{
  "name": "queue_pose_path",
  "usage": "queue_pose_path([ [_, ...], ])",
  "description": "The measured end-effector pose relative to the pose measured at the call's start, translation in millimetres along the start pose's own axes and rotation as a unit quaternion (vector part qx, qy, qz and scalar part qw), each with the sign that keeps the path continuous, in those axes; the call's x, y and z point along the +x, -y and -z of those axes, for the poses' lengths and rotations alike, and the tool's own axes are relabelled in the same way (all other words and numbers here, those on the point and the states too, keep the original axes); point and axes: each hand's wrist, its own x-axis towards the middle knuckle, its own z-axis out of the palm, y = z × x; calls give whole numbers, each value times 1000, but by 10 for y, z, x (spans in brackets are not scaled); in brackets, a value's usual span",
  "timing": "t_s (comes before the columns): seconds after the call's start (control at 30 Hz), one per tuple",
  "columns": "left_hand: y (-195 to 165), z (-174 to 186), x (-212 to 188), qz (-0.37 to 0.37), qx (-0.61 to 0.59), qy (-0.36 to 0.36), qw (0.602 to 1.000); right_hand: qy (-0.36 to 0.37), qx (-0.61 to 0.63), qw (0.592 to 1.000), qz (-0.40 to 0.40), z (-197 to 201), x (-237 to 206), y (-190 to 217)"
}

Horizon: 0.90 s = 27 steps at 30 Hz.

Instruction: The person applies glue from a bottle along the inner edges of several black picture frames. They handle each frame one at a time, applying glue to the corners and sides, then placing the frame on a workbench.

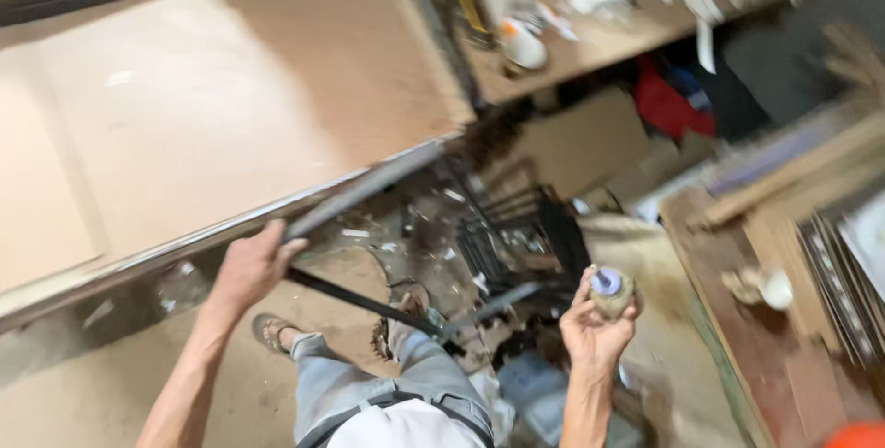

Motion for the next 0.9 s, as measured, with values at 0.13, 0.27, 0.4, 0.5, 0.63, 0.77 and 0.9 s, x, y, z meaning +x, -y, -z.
queue_pose_path([
  [0.13,820,757,-920,241,-215,-59,945,34,-82,996,-29,-651,419,-892],
  [0.27,1411,787,-1588,302,-421,-141,844,74,-111,982,-130,-959,404,-1883],
  [0.4,1891,950,-1670,383,-530,-181,734,90,-160,970,-159,-1256,393,-2804],
  [0.5,2156,1151,-1733,416,-490,-189,742,75,-156,963,-208,-1291,334,-3316],
  [0.63,2283,1198,-1878,339,-570,-302,685,85,-196,948,-237,-1379,319,-3825],
  [0.77,2065,940,-1966,191,-680,-431,561,92,-241,929,-267,-1672,390,-4277],
  [0.9,1739,633,-1720,151,-727,-482,466,92,-284,927,-227,-1945,595,-4734],
])
